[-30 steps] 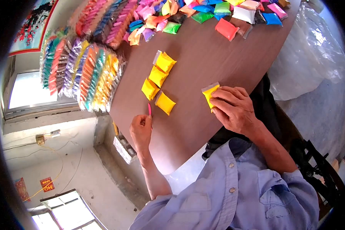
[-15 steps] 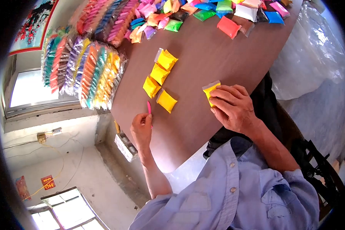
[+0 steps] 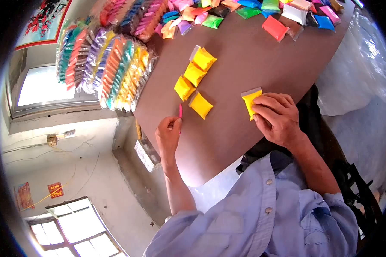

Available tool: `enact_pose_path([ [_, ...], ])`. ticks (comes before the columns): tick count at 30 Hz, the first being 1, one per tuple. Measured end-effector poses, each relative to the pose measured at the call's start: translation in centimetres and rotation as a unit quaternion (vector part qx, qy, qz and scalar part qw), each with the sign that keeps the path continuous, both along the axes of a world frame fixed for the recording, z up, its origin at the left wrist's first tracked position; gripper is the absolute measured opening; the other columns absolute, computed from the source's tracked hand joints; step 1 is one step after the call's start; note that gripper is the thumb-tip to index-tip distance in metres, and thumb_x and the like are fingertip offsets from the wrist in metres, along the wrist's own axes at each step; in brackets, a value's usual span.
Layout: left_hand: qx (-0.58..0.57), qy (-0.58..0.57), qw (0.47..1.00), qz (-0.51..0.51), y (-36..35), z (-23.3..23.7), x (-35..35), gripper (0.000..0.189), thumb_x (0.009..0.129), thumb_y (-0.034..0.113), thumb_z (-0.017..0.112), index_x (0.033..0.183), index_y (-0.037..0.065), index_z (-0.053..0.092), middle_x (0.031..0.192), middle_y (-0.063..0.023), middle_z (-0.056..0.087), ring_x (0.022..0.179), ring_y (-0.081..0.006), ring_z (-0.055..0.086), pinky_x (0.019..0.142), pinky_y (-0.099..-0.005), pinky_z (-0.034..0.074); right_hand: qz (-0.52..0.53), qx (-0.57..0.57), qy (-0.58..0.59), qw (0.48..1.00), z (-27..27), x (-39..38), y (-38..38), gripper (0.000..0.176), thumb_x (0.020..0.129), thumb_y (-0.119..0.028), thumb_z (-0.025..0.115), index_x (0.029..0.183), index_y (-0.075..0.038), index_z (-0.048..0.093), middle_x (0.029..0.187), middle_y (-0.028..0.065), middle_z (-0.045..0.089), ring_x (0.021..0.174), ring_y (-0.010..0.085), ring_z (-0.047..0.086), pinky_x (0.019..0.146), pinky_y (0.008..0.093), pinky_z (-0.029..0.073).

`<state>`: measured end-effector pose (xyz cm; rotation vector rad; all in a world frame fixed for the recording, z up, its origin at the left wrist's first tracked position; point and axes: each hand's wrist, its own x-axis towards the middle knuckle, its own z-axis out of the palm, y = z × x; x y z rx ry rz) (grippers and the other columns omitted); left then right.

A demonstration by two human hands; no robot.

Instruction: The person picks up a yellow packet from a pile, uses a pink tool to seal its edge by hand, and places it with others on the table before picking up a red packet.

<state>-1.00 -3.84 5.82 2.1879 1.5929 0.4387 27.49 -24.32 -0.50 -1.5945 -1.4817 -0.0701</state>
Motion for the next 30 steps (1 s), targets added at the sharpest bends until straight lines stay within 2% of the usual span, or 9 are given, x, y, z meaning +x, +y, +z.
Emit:
enact_pose_path([
  [1,-0.045,0.014,0.999,0.018,0.1,0.2,0.0,0.016,0.092,0.015,0.072,0.099,0.000,0.073,0.082,-0.0102,0.071,0.072,-0.0177,0.067,0.069,-0.0325,0.054,-0.001,0.000,0.000,1.000,0.0,0.0,0.0,0.027,0.082,-0.017,0.080,0.106,-0.010,0.071,0.119,0.0046,0.067,0.111,0.0240,0.066,0.096,0.0429,0.049],
  [4,0.013,0.043,0.999,-0.022,0.5,-0.4,-0.4,0.016,0.092,0.015,0.071,0.098,0.000,0.073,0.081,-0.0104,0.071,0.072,-0.0190,0.067,0.070,-0.0328,0.053,-0.005,0.007,0.010,1.000,-0.1,-0.1,0.0,0.024,0.084,-0.016,0.078,0.106,-0.009,0.071,0.118,0.0060,0.067,0.110,0.0248,0.066,0.095,0.0430,0.049],
  [9,-0.010,0.040,0.999,-0.020,0.1,0.1,0.0,0.015,0.091,0.013,0.071,0.097,-0.001,0.072,0.081,-0.0125,0.070,0.070,-0.0210,0.066,0.068,-0.0346,0.053,-0.011,0.012,0.042,0.999,0.4,-0.2,-0.3,0.020,0.085,-0.013,0.075,0.104,-0.006,0.073,0.119,0.0077,0.068,0.111,0.0276,0.066,0.097,0.0423,0.050],
  [17,0.007,0.052,0.998,-0.022,-0.6,-0.3,-0.4,0.014,0.091,0.014,0.071,0.093,-0.001,0.071,0.080,-0.0143,0.070,0.069,-0.0234,0.067,0.067,-0.0367,0.053,-0.004,0.009,0.025,1.000,0.3,0.0,-0.3,0.025,0.089,-0.017,0.074,0.112,-0.006,0.072,0.124,0.0095,0.067,0.115,0.0296,0.064,0.101,0.0431,0.050],
  [20,0.013,0.055,0.998,-0.027,-0.7,-0.4,-0.3,0.014,0.091,0.014,0.071,0.091,-0.001,0.069,0.080,-0.0147,0.069,0.069,-0.0253,0.067,0.067,-0.0377,0.053,-0.021,0.051,0.055,0.997,-0.4,-0.2,0.1,0.029,0.085,-0.016,0.076,0.112,-0.007,0.069,0.125,0.0082,0.064,0.116,0.0284,0.062,0.099,0.0443,0.048],
  [23,0.015,0.055,0.998,-0.029,-0.7,-0.4,-0.4,0.015,0.091,0.014,0.070,0.090,-0.001,0.067,0.082,-0.0149,0.068,0.070,-0.0281,0.066,0.067,-0.0396,0.052,-0.007,-0.002,0.014,1.000,-0.4,-0.1,-0.3,0.030,0.085,-0.016,0.075,0.113,-0.007,0.069,0.125,0.0086,0.064,0.116,0.0285,0.062,0.099,0.0442,0.049],
  [25,0.056,0.085,0.993,-0.066,-0.7,-0.3,-0.3,0.014,0.091,0.014,0.070,0.091,0.001,0.065,0.082,-0.0151,0.067,0.071,-0.0315,0.065,0.068,-0.0425,0.052,-0.010,0.007,0.016,1.000,-0.4,-0.1,-0.2,0.030,0.085,-0.016,0.076,0.113,-0.007,0.069,0.125,0.0086,0.064,0.116,0.0287,0.062,0.099,0.0442,0.049],
  [28,0.130,0.118,0.982,-0.063,-0.9,-1.1,-0.8,0.012,0.092,0.013,0.069,0.092,0.003,0.063,0.082,-0.0152,0.066,0.073,-0.0352,0.064,0.069,-0.0460,0.051,-0.017,0.040,0.037,0.998,-0.4,-0.2,-0.2,0.030,0.085,-0.016,0.076,0.113,-0.008,0.070,0.126,0.0083,0.064,0.117,0.0287,0.062,0.099,0.0443,0.049],
  [30,0.137,0.116,0.982,-0.057,-1.0,-1.4,-0.9,0.011,0.092,0.013,0.069,0.092,0.004,0.063,0.082,-0.0152,0.065,0.074,-0.0361,0.065,0.069,-0.0470,0.050,-0.019,0.066,0.055,0.996,-0.3,-0.1,-0.2,0.029,0.084,-0.016,0.076,0.112,-0.008,0.070,0.126,0.0080,0.064,0.117,0.0285,0.062,0.099,0.0442,0.049],
])
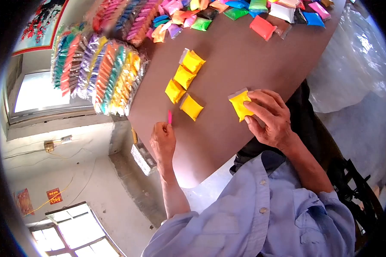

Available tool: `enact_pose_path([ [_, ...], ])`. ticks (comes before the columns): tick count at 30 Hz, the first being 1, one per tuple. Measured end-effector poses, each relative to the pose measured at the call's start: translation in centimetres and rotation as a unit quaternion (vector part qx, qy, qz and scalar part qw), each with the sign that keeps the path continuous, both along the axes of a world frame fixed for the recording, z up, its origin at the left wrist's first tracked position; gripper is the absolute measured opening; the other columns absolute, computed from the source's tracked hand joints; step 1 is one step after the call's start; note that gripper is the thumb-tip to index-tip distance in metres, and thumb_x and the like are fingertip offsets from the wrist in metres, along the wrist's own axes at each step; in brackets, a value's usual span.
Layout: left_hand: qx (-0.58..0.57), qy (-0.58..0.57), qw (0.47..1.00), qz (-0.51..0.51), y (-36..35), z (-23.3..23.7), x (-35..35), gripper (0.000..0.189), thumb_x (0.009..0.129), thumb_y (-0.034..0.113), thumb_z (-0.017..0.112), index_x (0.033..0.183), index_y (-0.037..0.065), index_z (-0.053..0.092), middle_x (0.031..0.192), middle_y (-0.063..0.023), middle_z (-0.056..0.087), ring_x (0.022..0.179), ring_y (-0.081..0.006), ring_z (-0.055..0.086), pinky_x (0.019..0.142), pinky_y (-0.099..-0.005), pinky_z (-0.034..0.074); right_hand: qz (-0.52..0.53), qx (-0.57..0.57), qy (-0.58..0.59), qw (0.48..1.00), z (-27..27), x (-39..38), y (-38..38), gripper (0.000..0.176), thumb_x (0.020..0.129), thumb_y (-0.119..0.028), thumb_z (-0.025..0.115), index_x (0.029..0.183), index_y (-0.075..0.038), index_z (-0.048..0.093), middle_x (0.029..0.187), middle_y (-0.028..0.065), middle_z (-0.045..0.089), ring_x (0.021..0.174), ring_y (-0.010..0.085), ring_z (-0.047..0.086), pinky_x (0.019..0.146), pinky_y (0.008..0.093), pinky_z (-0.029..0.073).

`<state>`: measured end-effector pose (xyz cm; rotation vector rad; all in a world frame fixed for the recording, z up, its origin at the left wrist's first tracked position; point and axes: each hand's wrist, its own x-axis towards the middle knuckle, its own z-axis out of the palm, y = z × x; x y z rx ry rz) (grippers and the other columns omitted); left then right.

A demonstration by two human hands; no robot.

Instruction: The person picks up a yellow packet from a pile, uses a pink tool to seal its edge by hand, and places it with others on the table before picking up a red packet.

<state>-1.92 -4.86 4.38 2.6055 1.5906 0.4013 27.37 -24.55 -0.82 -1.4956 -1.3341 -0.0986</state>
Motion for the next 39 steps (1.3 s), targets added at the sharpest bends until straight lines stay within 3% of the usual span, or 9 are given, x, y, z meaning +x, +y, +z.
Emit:
enact_pose_path([
  [6,0.026,-0.026,0.999,0.001,0.0,-0.6,-0.9,0.008,0.093,0.012,0.065,0.093,0.004,0.063,0.083,-0.0162,0.067,0.075,-0.0376,0.065,0.069,-0.0484,0.051,0.017,-0.064,-0.051,0.997,0.3,-0.4,-0.4,0.029,0.082,-0.018,0.080,0.109,-0.012,0.070,0.124,0.0049,0.065,0.115,0.0263,0.063,0.098,0.0438,0.047],
  [9,0.043,-0.026,0.999,-0.002,0.0,-0.9,-1.6,0.009,0.096,0.012,0.063,0.095,0.003,0.063,0.081,-0.0146,0.068,0.071,-0.0319,0.067,0.067,-0.0428,0.053,0.022,-0.068,-0.047,0.996,0.0,-0.2,-0.2,0.029,0.081,-0.018,0.080,0.108,-0.012,0.070,0.123,0.0047,0.066,0.113,0.0256,0.064,0.097,0.0436,0.047],
  [11,-0.064,-0.203,0.974,0.073,-0.7,-0.9,-1.2,0.010,0.098,0.012,0.063,0.096,0.002,0.062,0.078,-0.0119,0.068,0.068,-0.0228,0.068,0.066,-0.0352,0.054,0.024,-0.071,-0.045,0.996,0.3,-0.1,-0.2,0.031,0.080,-0.017,0.081,0.108,-0.012,0.070,0.122,0.0047,0.066,0.112,0.0253,0.064,0.097,0.0435,0.047],
  [14,-0.129,-0.243,0.957,0.089,-3.8,1.6,2.9,0.009,0.099,0.010,0.063,0.097,0.001,0.062,0.077,-0.0098,0.067,0.069,-0.0139,0.067,0.066,-0.0301,0.054,0.026,-0.074,-0.043,0.996,0.3,-0.2,-0.2,0.034,0.079,-0.017,0.083,0.110,-0.012,0.070,0.122,0.0046,0.066,0.111,0.0247,0.064,0.096,0.0435,0.047],
  [19,-0.196,-0.223,0.951,-0.090,-8.3,0.4,9.3,0.015,0.096,0.006,0.066,0.110,0.000,0.063,0.079,-0.0078,0.067,0.074,-0.0129,0.066,0.070,-0.0259,0.055,0.041,-0.083,-0.060,0.994,0.0,-0.1,-0.4,0.034,0.077,-0.016,0.085,0.108,-0.013,0.072,0.120,0.0030,0.067,0.110,0.0238,0.064,0.095,0.0426,0.048],
  [22,-0.201,-0.280,0.931,-0.118,-9.8,0.2,12.9,0.017,0.095,0.004,0.068,0.111,0.000,0.066,0.082,-0.0081,0.068,0.076,-0.0137,0.066,0.070,-0.0261,0.054,0.043,-0.062,-0.068,0.995,-0.3,0.2,-0.5,0.029,0.078,-0.014,0.085,0.105,-0.014,0.074,0.118,0.0013,0.068,0.108,0.0222,0.065,0.095,0.0413,0.048],
  [25,-0.155,-0.232,0.941,-0.192,-9.0,-0.1,13.1,0.011,0.093,0.003,0.071,0.103,0.000,0.070,0.086,-0.0113,0.070,0.070,-0.0156,0.066,0.065,-0.0295,0.054,0.044,-0.053,-0.056,0.996,-0.2,0.3,-0.5,0.027,0.078,-0.012,0.085,0.103,-0.013,0.075,0.117,0.0003,0.068,0.106,0.0211,0.066,0.094,0.0405,0.048],
  [35,-0.184,-0.242,0.941,-0.148,-7.5,-1.0,13.8,0.009,0.090,0.005,0.075,0.096,-0.001,0.072,0.083,-0.0117,0.070,0.068,-0.0180,0.066,0.064,-0.0296,0.054,0.040,-0.041,-0.040,0.998,-0.4,0.3,-0.3,0.026,0.078,-0.011,0.083,0.102,-0.013,0.074,0.113,-0.0016,0.069,0.103,0.0189,0.067,0.093,0.0388,0.048],
  [39,-0.168,-0.214,0.954,-0.125,-6.0,-1.0,13.9,0.011,0.092,0.009,0.075,0.097,0.000,0.073,0.081,-0.0069,0.071,0.072,-0.0118,0.063,0.066,-0.0273,0.052,0.037,-0.042,-0.043,0.997,-0.7,-0.1,-0.4,0.026,0.079,-0.012,0.083,0.103,-0.013,0.073,0.113,-0.0014,0.069,0.103,0.0191,0.067,0.093,0.0384,0.048],
])
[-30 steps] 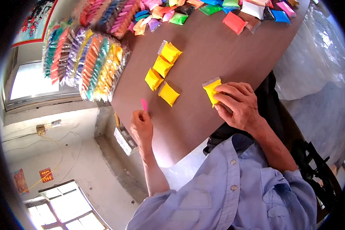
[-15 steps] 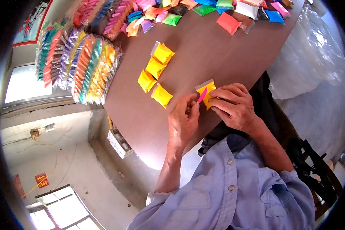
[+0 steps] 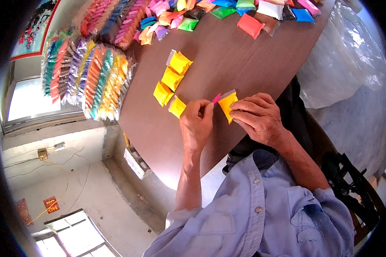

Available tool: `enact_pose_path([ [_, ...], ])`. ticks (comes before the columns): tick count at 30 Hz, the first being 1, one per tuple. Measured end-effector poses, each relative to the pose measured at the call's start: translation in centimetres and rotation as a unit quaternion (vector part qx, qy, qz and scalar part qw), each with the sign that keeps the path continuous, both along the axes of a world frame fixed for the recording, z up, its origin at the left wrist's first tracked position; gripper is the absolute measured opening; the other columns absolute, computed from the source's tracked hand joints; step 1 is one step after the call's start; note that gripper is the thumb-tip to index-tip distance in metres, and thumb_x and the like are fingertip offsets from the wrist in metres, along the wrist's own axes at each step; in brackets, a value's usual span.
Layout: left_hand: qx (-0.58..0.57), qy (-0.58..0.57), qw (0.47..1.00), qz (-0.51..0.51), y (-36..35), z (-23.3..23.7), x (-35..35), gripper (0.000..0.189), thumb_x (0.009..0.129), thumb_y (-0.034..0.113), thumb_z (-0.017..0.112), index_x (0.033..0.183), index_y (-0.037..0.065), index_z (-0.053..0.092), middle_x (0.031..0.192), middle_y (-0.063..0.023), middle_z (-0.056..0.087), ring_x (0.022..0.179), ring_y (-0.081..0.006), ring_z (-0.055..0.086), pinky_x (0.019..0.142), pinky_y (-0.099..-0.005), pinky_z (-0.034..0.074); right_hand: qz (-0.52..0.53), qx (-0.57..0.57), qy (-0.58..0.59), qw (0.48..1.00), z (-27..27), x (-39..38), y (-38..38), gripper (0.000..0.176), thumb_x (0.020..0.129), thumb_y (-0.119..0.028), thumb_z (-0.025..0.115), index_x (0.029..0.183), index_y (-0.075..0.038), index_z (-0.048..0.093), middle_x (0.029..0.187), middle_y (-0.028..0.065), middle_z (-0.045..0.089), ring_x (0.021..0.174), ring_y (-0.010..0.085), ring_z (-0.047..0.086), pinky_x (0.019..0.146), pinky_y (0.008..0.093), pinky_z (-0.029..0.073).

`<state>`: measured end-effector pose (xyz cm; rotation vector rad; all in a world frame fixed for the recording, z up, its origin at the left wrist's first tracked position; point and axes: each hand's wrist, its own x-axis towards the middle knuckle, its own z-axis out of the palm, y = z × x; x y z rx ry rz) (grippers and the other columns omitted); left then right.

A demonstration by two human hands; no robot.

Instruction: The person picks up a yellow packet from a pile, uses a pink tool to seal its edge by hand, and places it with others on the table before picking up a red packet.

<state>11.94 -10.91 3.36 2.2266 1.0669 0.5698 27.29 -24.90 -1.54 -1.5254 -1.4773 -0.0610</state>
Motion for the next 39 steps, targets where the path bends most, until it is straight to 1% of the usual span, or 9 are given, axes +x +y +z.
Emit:
enact_pose_path([
  [4,0.082,0.000,0.997,-0.014,0.1,0.6,0.6,0.010,0.092,0.008,0.074,0.096,0.000,0.073,0.081,-0.0076,0.070,0.070,-0.0121,0.062,0.064,-0.0269,0.051,-0.011,0.005,0.011,1.000,-0.3,0.0,-0.2,0.026,0.079,-0.013,0.082,0.104,-0.014,0.073,0.114,-0.0010,0.069,0.103,0.0191,0.067,0.094,0.0379,0.048],
  [8,0.063,0.003,0.998,-0.020,-0.7,1.9,1.2,0.009,0.091,0.006,0.074,0.096,-0.001,0.073,0.082,-0.0087,0.069,0.070,-0.0141,0.063,0.064,-0.0285,0.051,0.002,0.004,0.012,1.000,0.0,0.3,-0.3,0.025,0.080,-0.013,0.081,0.104,-0.013,0.073,0.114,-0.0005,0.070,0.102,0.0192,0.067,0.093,0.0377,0.048],
  [11,0.076,-0.016,0.990,-0.121,-1.2,1.6,2.2,0.009,0.088,0.003,0.075,0.096,-0.001,0.073,0.081,-0.0111,0.068,0.069,-0.0200,0.065,0.063,-0.0309,0.051,-0.003,0.008,0.007,1.000,0.2,0.2,-0.1,0.024,0.080,-0.013,0.080,0.103,-0.013,0.074,0.114,-0.0008,0.070,0.102,0.0192,0.067,0.093,0.0375,0.048],
  [20,0.087,0.054,0.983,-0.153,0.2,1.9,4.7,0.009,0.089,0.007,0.075,0.093,-0.001,0.072,0.081,-0.0126,0.068,0.069,-0.0240,0.066,0.062,-0.0327,0.053,-0.008,0.013,0.021,1.000,0.3,0.2,0.0,0.021,0.081,-0.014,0.079,0.102,-0.013,0.074,0.112,-0.0017,0.070,0.098,0.0185,0.067,0.091,0.0376,0.049],
  [27,0.055,0.013,0.983,-0.176,1.7,0.8,5.4,0.009,0.090,0.007,0.074,0.092,-0.001,0.072,0.082,-0.0117,0.069,0.070,-0.0213,0.067,0.064,-0.0307,0.054,-0.005,0.016,0.025,1.000,0.1,0.3,-0.3,0.017,0.082,-0.015,0.079,0.098,-0.013,0.073,0.110,-0.0019,0.070,0.096,0.0187,0.067,0.090,0.0373,0.048],
  [29,0.080,-0.010,0.990,-0.114,1.5,0.7,4.8,0.008,0.089,0.007,0.074,0.091,0.000,0.070,0.084,-0.0134,0.069,0.070,-0.0275,0.068,0.064,-0.0361,0.054,-0.006,0.022,0.024,0.999,-0.1,0.3,-0.2,0.018,0.082,-0.014,0.079,0.098,-0.013,0.073,0.110,-0.0019,0.070,0.096,0.0186,0.067,0.090,0.0371,0.048],
  [32,0.053,0.018,0.997,-0.056,0.1,2.8,3.8,0.007,0.089,0.005,0.073,0.091,-0.001,0.070,0.085,-0.0131,0.069,0.071,-0.0240,0.068,0.064,-0.0343,0.053,-0.004,0.022,0.027,0.999,-0.3,0.2,-0.3,0.018,0.082,-0.014,0.079,0.099,-0.013,0.073,0.110,-0.0018,0.070,0.096,0.0185,0.067,0.090,0.0369,0.049],
  [36,0.026,0.003,0.996,-0.087,-1.8,2.3,2.1,0.011,0.091,0.007,0.075,0.095,-0.002,0.071,0.084,-0.0112,0.070,0.073,-0.0159,0.066,0.066,-0.0279,0.054,-0.006,0.022,0.024,0.999,-0.2,0.2,0.0,0.019,0.082,-0.014,0.079,0.100,-0.013,0.073,0.111,-0.0016,0.070,0.096,0.0186,0.067,0.090,0.0373,0.049],
  [39,0.030,0.010,0.996,-0.084,-1.7,1.6,1.9,0.011,0.092,0.007,0.074,0.096,-0.003,0.071,0.084,-0.0110,0.071,0.072,-0.0153,0.066,0.066,-0.0281,0.054,-0.006,0.025,0.022,0.999,-0.4,0.1,0.0,0.020,0.082,-0.014,0.079,0.100,-0.014,0.073,0.111,-0.0016,0.070,0.097,0.0186,0.067,0.090,0.0375,0.049],
])
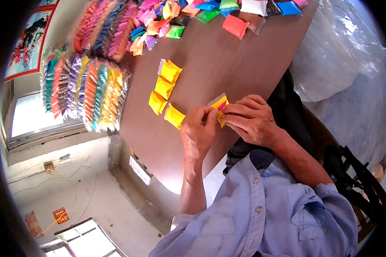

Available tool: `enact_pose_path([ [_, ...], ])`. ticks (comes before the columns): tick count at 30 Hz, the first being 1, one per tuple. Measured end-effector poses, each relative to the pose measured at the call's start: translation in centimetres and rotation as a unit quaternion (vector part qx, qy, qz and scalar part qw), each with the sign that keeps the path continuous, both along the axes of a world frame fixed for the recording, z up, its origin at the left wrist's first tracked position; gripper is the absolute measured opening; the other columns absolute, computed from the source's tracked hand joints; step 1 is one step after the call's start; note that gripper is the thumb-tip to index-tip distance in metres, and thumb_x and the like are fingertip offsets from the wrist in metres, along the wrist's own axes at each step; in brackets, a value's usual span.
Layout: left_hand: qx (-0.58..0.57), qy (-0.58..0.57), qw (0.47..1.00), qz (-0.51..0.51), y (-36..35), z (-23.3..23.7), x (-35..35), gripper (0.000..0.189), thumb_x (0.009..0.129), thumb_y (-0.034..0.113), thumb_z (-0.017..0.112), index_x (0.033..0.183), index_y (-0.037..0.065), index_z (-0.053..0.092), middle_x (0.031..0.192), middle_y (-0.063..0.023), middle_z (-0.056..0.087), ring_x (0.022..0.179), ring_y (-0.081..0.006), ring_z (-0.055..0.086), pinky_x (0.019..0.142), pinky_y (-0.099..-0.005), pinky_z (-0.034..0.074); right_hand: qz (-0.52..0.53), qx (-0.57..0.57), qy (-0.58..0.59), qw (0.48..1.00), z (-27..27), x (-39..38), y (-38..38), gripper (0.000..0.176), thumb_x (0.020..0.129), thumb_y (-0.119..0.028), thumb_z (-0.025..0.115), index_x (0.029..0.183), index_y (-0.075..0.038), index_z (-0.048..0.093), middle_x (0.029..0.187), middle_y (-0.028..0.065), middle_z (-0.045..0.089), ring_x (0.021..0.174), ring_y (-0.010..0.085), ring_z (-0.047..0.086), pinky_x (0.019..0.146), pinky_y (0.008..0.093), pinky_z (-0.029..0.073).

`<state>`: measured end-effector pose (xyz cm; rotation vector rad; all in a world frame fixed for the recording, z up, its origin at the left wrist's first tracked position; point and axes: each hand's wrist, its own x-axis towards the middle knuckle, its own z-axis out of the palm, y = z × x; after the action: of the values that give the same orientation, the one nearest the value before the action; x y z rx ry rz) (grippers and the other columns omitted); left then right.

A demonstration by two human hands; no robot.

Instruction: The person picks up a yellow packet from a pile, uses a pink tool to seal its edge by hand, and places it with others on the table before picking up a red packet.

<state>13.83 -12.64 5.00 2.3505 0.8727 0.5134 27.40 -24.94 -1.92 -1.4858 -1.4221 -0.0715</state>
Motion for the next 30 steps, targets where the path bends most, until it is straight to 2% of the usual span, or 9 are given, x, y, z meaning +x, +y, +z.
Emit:
enact_pose_path([
  [6,-0.019,0.012,1.000,0.019,2.6,-1.0,0.1,0.013,0.092,0.009,0.074,0.096,-0.002,0.072,0.080,-0.0096,0.072,0.070,-0.0128,0.064,0.065,-0.0278,0.053,0.002,-0.034,-0.005,0.999,0.5,0.0,-0.1,0.021,0.081,-0.015,0.080,0.101,-0.014,0.073,0.113,-0.0018,0.068,0.098,0.0187,0.066,0.091,0.0373,0.048],
  [11,-0.009,0.010,0.999,0.030,2.8,-0.7,0.0,0.013,0.092,0.010,0.074,0.097,-0.002,0.073,0.078,-0.0074,0.071,0.069,-0.0118,0.062,0.064,-0.0272,0.051,0.003,-0.014,-0.001,1.000,0.2,-0.1,-0.3,0.022,0.081,-0.015,0.080,0.101,-0.014,0.072,0.113,-0.0016,0.068,0.098,0.0190,0.066,0.092,0.0379,0.047],
  [13,-0.006,0.000,0.997,0.080,1.8,-0.2,-0.2,0.013,0.091,0.010,0.076,0.097,-0.001,0.073,0.077,-0.0063,0.070,0.069,-0.0114,0.062,0.064,-0.0271,0.051,0.000,-0.015,-0.001,1.000,0.0,0.0,-0.4,0.022,0.081,-0.015,0.080,0.101,-0.014,0.072,0.113,-0.0015,0.068,0.098,0.0189,0.066,0.092,0.0380,0.047],
  [17,-0.025,0.001,0.996,0.090,-0.4,0.9,-0.8,0.014,0.091,0.010,0.076,0.097,-0.002,0.073,0.078,-0.0069,0.071,0.069,-0.0116,0.063,0.064,-0.0273,0.051,0.001,-0.025,-0.001,1.000,0.2,0.0,-0.2,0.023,0.081,-0.015,0.081,0.102,-0.014,0.073,0.113,-0.0009,0.068,0.099,0.0183,0.066,0.092,0.0382,0.047],
  [19,0.001,-0.004,1.000,0.022,-1.0,0.2,-1.1,0.013,0.091,0.009,0.076,0.097,-0.002,0.072,0.080,-0.0086,0.071,0.070,-0.0130,0.064,0.065,-0.0275,0.052,-0.001,-0.028,-0.004,1.000,0.4,-0.1,-0.1,0.023,0.080,-0.015,0.081,0.102,-0.014,0.073,0.113,-0.0007,0.068,0.099,0.0184,0.066,0.092,0.0383,0.047],
  [22,0.014,-0.013,0.999,0.028,-0.8,-0.7,-1.0,0.012,0.091,0.009,0.075,0.095,-0.002,0.073,0.082,-0.0109,0.072,0.070,-0.0157,0.066,0.066,-0.0285,0.053,-0.013,-0.019,-0.004,1.000,0.3,-0.2,-0.1,0.024,0.077,-0.011,0.085,0.100,-0.014,0.076,0.111,-0.0013,0.070,0.096,0.0186,0.067,0.090,0.0371,0.048],
  [27,0.015,-0.021,0.998,0.053,0.8,-1.4,-0.3,0.013,0.091,0.010,0.075,0.095,-0.002,0.073,0.083,-0.0117,0.073,0.072,-0.0170,0.068,0.067,-0.0296,0.054,-0.016,-0.027,-0.009,0.999,0.4,-0.4,0.0,0.023,0.081,-0.014,0.081,0.102,-0.015,0.073,0.110,-0.0013,0.066,0.098,0.0185,0.065,0.092,0.0378,0.046],
  [30,0.059,-0.014,0.996,0.072,2.0,-1.9,-0.3,0.015,0.091,0.012,0.076,0.096,-0.002,0.073,0.083,-0.0107,0.073,0.072,-0.0157,0.067,0.066,-0.0291,0.054,-0.012,-0.027,-0.011,0.999,0.4,-0.3,0.0,0.022,0.081,-0.015,0.081,0.102,-0.014,0.073,0.110,-0.0001,0.066,0.098,0.0196,0.065,0.093,0.0376,0.045],
])
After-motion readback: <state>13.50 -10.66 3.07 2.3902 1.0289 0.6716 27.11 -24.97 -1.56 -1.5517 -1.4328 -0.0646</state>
